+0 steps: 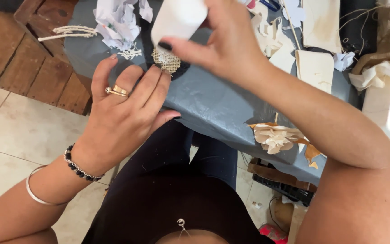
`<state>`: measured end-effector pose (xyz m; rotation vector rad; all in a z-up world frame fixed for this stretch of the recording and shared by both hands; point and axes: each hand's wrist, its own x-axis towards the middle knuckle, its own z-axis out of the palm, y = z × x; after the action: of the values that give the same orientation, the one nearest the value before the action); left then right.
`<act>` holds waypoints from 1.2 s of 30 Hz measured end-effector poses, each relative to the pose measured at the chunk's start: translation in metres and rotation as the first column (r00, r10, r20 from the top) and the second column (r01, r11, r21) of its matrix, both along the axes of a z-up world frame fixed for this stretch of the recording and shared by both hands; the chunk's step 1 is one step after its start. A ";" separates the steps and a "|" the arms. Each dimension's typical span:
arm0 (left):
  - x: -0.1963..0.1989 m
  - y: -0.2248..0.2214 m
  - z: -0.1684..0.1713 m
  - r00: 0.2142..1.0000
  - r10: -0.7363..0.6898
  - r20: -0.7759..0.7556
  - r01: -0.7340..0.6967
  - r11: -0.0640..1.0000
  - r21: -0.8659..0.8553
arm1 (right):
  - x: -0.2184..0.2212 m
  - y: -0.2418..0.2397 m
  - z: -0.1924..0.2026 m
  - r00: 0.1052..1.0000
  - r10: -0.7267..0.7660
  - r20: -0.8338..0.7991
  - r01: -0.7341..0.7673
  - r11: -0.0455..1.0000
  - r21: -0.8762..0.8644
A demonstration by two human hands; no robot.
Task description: Cutting burlap fabric and gluing pieces together to create a decorative flower.
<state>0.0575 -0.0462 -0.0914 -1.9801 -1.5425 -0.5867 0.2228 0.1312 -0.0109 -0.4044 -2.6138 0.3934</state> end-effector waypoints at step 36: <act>-0.003 0.000 -0.002 0.995 0.022 -0.098 -0.022 1.000 0.000 | 0.029 -0.020 0.012 0.995 -0.006 0.095 0.020 0.989 -0.146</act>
<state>0.0544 -0.0463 -0.0933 -1.9603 -1.5031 -0.4729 0.2514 0.1110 0.0006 -0.5001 -2.6805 0.5785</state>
